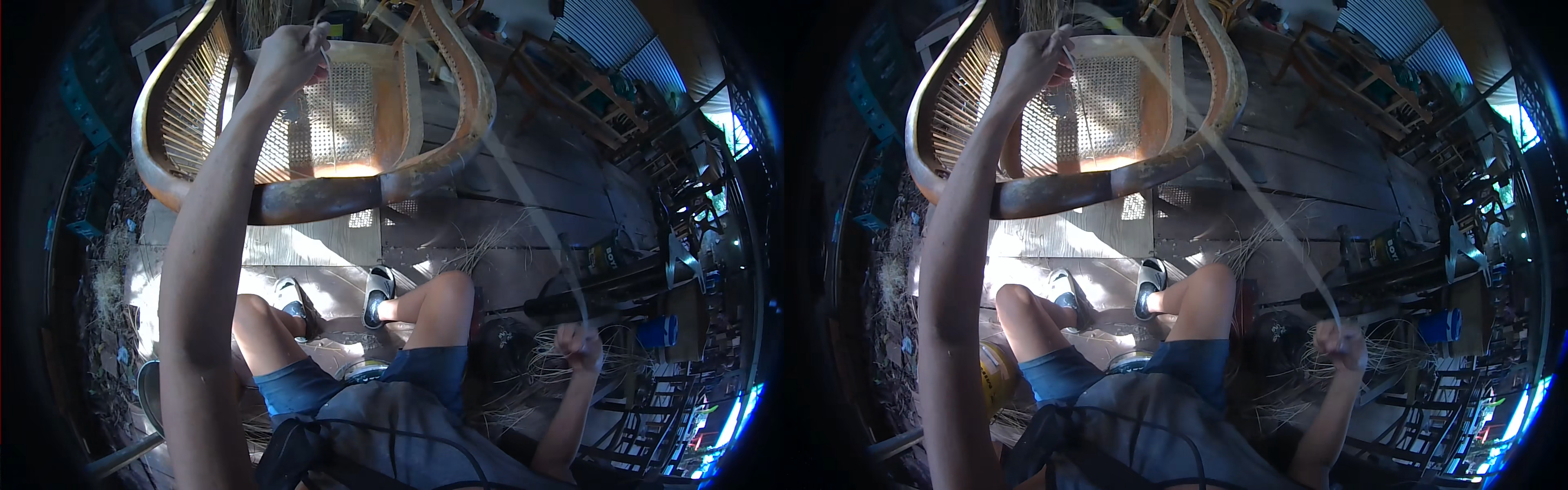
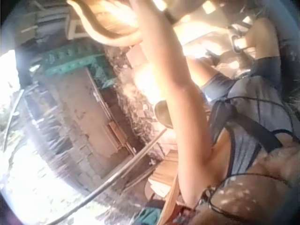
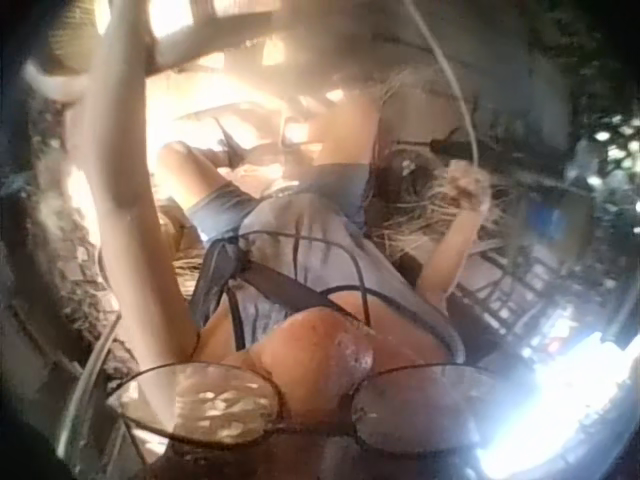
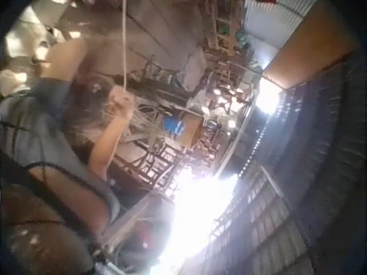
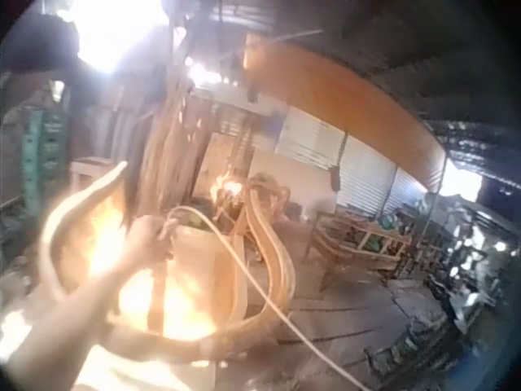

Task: Repairing and weaving the rattan seat and back of a wooden chair.

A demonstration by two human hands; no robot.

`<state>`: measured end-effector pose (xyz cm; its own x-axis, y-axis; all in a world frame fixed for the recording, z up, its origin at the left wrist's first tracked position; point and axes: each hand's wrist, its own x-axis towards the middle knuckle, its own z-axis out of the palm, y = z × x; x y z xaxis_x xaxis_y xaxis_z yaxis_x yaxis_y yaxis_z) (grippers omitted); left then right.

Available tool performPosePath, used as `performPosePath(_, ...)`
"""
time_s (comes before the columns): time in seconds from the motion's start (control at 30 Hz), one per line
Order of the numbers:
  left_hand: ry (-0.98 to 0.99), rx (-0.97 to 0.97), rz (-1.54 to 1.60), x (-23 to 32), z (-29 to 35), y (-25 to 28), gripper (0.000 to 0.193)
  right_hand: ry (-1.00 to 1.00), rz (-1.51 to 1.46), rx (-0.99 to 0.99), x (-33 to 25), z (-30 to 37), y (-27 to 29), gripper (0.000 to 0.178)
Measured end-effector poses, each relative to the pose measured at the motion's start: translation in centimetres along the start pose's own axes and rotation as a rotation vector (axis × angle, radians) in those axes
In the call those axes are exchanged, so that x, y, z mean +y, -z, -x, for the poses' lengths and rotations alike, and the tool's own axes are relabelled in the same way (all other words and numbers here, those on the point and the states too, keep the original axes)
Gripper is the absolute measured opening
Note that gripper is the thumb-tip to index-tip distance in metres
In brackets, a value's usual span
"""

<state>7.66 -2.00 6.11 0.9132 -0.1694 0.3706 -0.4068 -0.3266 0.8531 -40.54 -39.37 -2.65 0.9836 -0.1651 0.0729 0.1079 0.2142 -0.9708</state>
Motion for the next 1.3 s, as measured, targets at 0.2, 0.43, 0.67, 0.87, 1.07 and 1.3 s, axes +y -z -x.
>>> performPosePath(0.2,-0.155,0.027,-0.084,2.1,3.5,-1.2,0.039,0.251,0.221,-0.121,-5.6,-18.0,-14.9,0.022)
performPosePath(0.43,-0.405,0.144,-0.316,3.1,7.9,-1.3,0.028,0.183,0.492,-0.340,-0.8,-30.0,-23.8,0.025)
performPosePath(0.67,-0.209,0.107,-0.577,6.3,10.2,-0.8,0.032,-0.085,0.545,-0.481,3.5,-29.7,-25.7,0.019)
performPosePath(0.87,-0.113,0.102,-0.487,6.4,10.5,-0.3,0.031,-0.089,0.610,-0.515,4.3,-29.9,-26.3,0.021)
performPosePath(1.07,-0.070,0.103,-0.378,6.3,10.6,-0.1,0.030,-0.066,0.649,-0.526,4.8,-30.2,-26.3,0.024)
performPosePath(1.3,-0.256,0.165,-0.390,5.3,10.7,-0.2,0.028,-0.123,0.603,-0.506,4.5,-30.2,-25.9,0.025)
